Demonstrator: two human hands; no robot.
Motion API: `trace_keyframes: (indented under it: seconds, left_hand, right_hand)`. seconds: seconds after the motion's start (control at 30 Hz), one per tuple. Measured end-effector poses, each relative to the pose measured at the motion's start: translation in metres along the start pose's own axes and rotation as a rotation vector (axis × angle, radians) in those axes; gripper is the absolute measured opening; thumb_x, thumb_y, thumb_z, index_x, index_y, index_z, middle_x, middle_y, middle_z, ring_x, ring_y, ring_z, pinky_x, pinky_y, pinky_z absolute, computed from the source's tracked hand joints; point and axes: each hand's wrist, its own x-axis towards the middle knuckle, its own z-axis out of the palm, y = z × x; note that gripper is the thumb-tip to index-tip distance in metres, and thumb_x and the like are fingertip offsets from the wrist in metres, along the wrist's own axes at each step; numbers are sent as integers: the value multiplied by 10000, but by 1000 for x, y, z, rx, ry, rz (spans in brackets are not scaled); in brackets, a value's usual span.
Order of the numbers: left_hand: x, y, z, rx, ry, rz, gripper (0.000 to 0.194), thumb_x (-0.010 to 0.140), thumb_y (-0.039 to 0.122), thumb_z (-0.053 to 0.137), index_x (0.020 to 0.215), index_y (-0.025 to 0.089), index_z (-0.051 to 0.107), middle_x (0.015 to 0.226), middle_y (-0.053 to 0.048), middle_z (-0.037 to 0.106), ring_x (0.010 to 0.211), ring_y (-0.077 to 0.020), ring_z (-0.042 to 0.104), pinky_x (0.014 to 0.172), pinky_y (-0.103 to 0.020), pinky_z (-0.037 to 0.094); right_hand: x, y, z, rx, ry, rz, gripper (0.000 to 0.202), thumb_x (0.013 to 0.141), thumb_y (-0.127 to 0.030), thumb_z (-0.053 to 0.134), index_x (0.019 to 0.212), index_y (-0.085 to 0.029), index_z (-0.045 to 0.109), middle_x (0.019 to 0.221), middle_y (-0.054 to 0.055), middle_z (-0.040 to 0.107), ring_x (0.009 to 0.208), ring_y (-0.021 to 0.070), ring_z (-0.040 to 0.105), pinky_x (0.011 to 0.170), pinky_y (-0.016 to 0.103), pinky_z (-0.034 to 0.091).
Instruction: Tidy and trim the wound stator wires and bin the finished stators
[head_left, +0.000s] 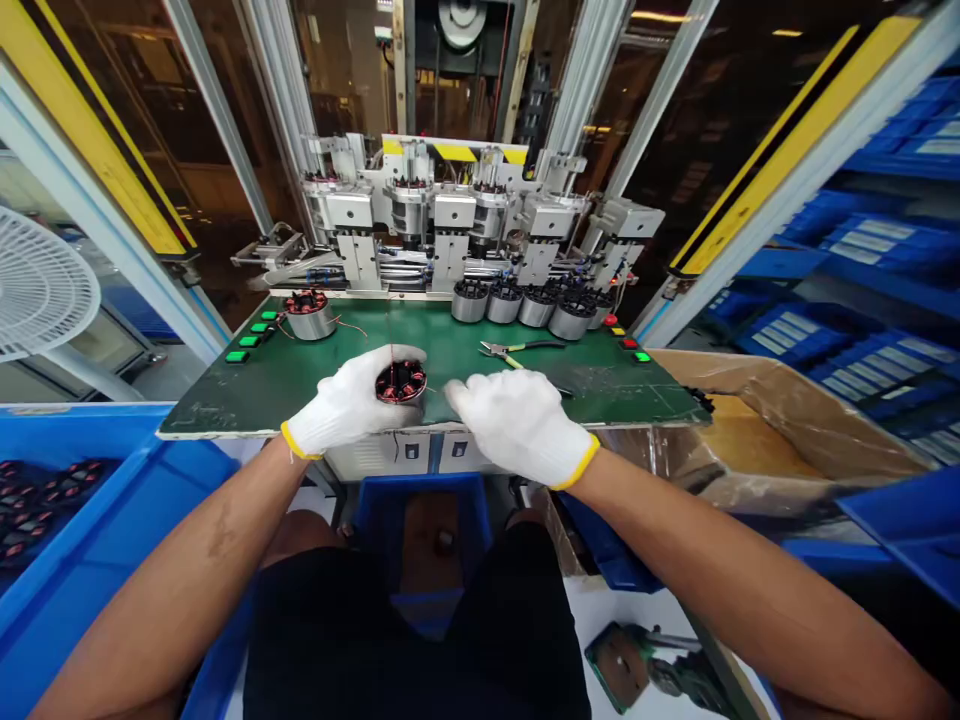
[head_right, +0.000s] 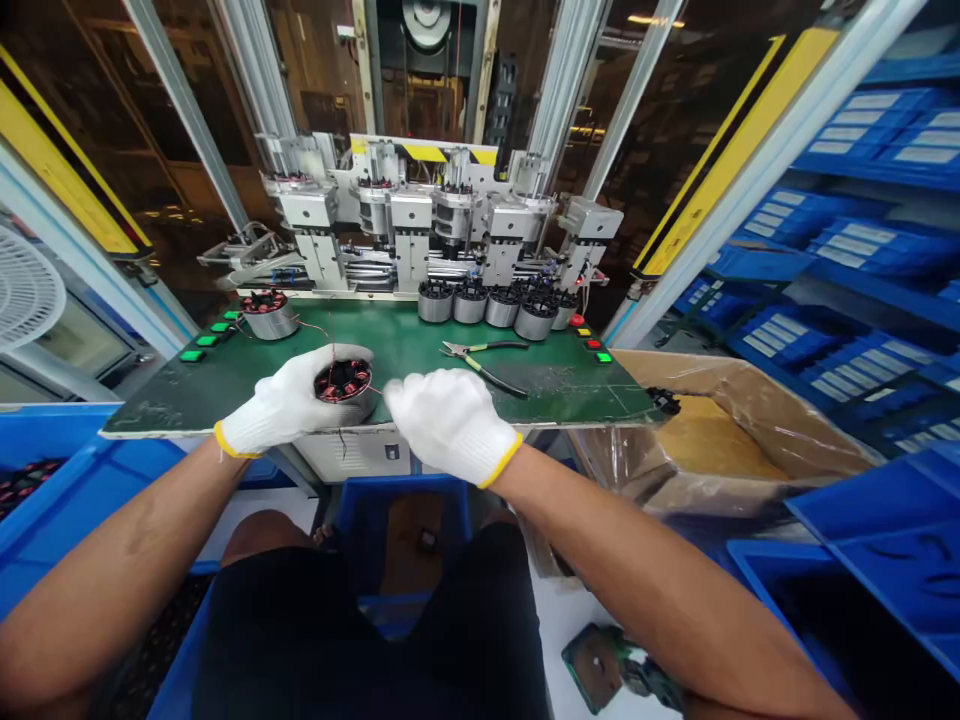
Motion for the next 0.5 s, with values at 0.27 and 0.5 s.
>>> trace_keyframes:
  seconds: [0.27,0.5]
  left_hand:
    - [-1,4,-2,-42,-20,-11,568,627,377,664,1182,282,590,1010,20,687,875,-198,658,809,-306,520]
    - [0,6,-3,-69,-30,1,605,568,380,687,1142,202,615,951,-21,697,819,-217,656,742,-320,542]
  right_hand:
    - [19,20,15,245,-163,-8,202,908,-206,481,1022,-189,647,918,91,670,831,243,639,690,316,446]
    - [69,40,-22,1084,7,227,314,947,-283,509,1194,-115,606,711,29,650,558,123,584,565,218,461]
